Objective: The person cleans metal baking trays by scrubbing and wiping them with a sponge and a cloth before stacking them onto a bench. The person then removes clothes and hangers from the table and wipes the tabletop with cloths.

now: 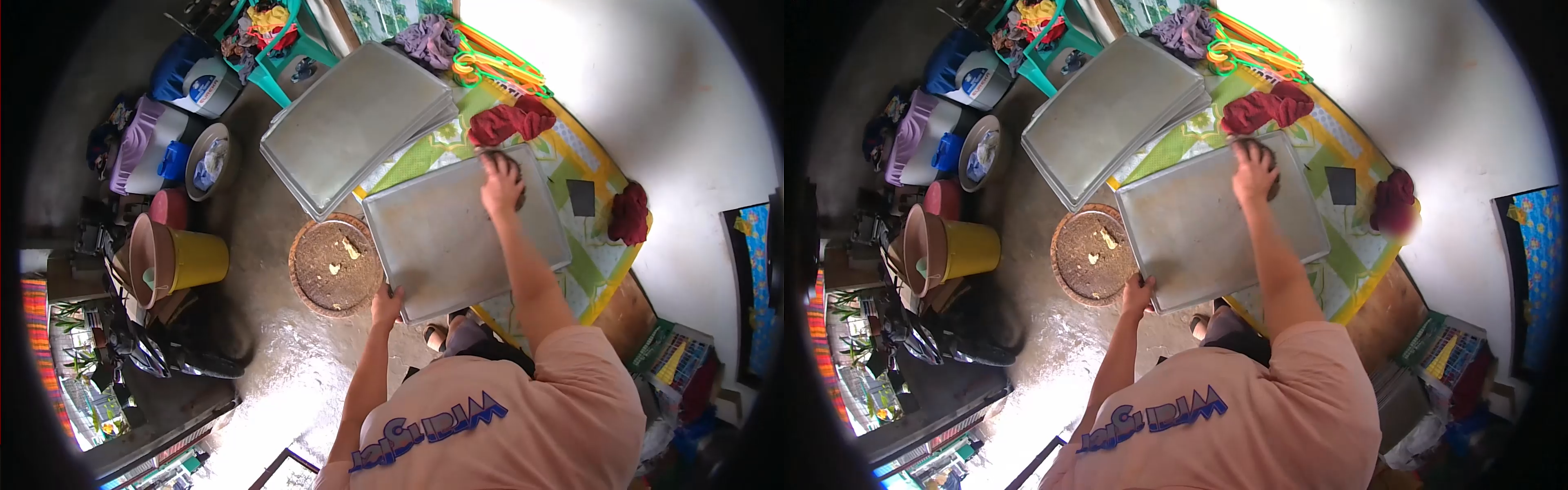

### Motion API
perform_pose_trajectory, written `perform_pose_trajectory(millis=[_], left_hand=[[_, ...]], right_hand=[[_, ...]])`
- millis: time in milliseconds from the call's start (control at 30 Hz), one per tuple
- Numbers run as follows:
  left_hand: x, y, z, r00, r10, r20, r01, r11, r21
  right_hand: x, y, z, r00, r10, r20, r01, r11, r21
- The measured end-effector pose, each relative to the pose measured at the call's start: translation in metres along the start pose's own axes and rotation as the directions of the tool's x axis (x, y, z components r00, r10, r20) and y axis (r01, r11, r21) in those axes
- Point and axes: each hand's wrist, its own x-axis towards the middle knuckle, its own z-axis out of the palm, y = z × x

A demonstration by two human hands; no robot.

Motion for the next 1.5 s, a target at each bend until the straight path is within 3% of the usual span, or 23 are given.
perform_pose_trajectory(millis=[133, 233, 433, 633, 733, 767, 900, 933, 967, 1000, 1033, 1067, 1133, 1167, 1200, 1233, 1267, 1300, 1400, 1433, 1467, 1500], left_hand=[[-0.012, 0.018, -0.001, 0.998, -0.043, -0.037, 0.043, 0.999, -0.007], [-0.017, 0.02, 0.001, 0.996, -0.037, -0.087, 0.036, 0.999, -0.012], [-0.017, 0.019, 0.001, 0.991, 0.026, -0.135, -0.016, 0.997, 0.069], [0.026, -0.026, 0.013, 0.974, 0.191, -0.122, -0.179, 0.978, 0.103], [0.029, -0.02, 0.011, 1.0, -0.004, -0.023, 0.003, 1.0, -0.029], [0.037, -0.026, 0.012, 0.997, 0.061, -0.036, -0.062, 0.998, -0.02], [0.005, 0.008, -0.003, 0.989, -0.036, 0.141, 0.067, 0.972, -0.225], [0.007, 0.005, -0.005, 0.985, -0.041, 0.169, 0.088, 0.955, -0.283], [0.007, 0.004, -0.007, 0.979, -0.043, 0.198, 0.11, 0.934, -0.339], [0.008, 0.003, -0.01, 0.973, -0.043, 0.227, 0.132, 0.91, -0.393], [0.022, -0.007, -0.016, 0.917, -0.064, 0.393, 0.228, 0.893, -0.388], [0.017, -0.005, -0.021, 0.916, -0.07, 0.395, 0.266, 0.843, -0.467], [0.001, -0.007, -0.041, 0.914, -0.093, 0.396, 0.337, 0.718, -0.609], [0.014, -0.024, -0.053, 0.932, -0.085, 0.352, 0.287, 0.765, -0.576], [0.024, -0.042, -0.054, 0.983, 0.0, 0.186, 0.108, 0.815, -0.569], [0.032, -0.059, -0.053, 0.995, 0.095, 0.019, -0.07, 0.844, -0.532], [0.031, -0.068, -0.057, 0.979, 0.191, -0.076, -0.201, 0.809, -0.553], [0.03, -0.076, -0.061, 0.944, 0.284, -0.171, -0.33, 0.762, -0.558], [-0.027, -0.038, -0.073, 0.996, 0.07, -0.059, -0.092, 0.739, -0.667], [-0.029, -0.033, -0.068, 0.998, 0.049, -0.042, -0.064, 0.708, -0.704], [-0.031, -0.026, -0.057, 0.988, 0.042, -0.148, -0.133, 0.717, -0.685], [-0.052, -0.002, -0.053, 0.989, 0.016, -0.144, -0.123, 0.618, -0.776]], right_hand=[[0.041, 0.035, -0.024, 0.974, 0.186, 0.131, -0.157, 0.967, -0.201], [0.048, 0.06, -0.029, 0.97, 0.203, 0.131, -0.153, 0.935, -0.32], [-0.018, 0.106, -0.053, 0.982, 0.079, 0.172, 0.017, 0.866, -0.499], [-0.132, 0.159, -0.082, 0.988, 0.007, 0.155, 0.077, 0.849, -0.523], [-0.181, 0.15, -0.088, 0.987, 0.12, 0.11, -0.061, 0.899, -0.434], [-0.195, 0.137, -0.089, 0.98, 0.137, 0.143, -0.066, 0.905, -0.42], [-0.261, 0.033, -0.086, 0.946, -0.051, 0.32, 0.154, 0.94, -0.305], [-0.281, -0.004, -0.099, 0.926, -0.151, 0.346, 0.217, 0.963, -0.161], [-0.293, -0.043, -0.107, 0.862, -0.078, 0.502, 0.107, 0.994, -0.029], [-0.31, -0.063, -0.072, 0.856, -0.159, 0.492, 0.06, 0.976, 0.21], [-0.324, -0.088, -0.065, 0.807, -0.308, 0.504, 0.125, 0.923, 0.363], [-0.331, -0.104, -0.062, 0.748, -0.455, 0.484, 0.18, 0.84, 0.511], [-0.318, -0.113, -0.046, 0.684, -0.694, 0.225, 0.14, 0.427, 0.893], [-0.306, -0.103, -0.018, 0.708, -0.634, 0.311, 0.122, 0.544, 0.83], [-0.291, -0.095, -0.047, 0.814, -0.457, 0.358, 0.058, 0.678, 0.733], [-0.272, -0.069, -0.045, 0.835, -0.504, 0.22, 0.109, 0.543, 0.833], [-0.257, -0.056, -0.065, 0.893, -0.267, 0.362, -0.19, 0.504, 0.842], [-0.246, -0.05, -0.087, 0.857, -0.029, 0.514, -0.464, 0.388, 0.796], [-0.226, -0.043, -0.075, 0.94, -0.016, 0.341, -0.248, 0.655, 0.713], [-0.236, -0.076, -0.112, 0.875, -0.056, 0.482, -0.384, 0.528, 0.757], [-0.245, -0.099, -0.12, 0.835, -0.139, 0.533, -0.376, 0.562, 0.737], [-0.262, -0.118, -0.093, 0.92, -0.195, 0.34, -0.125, 0.677, 0.725]])
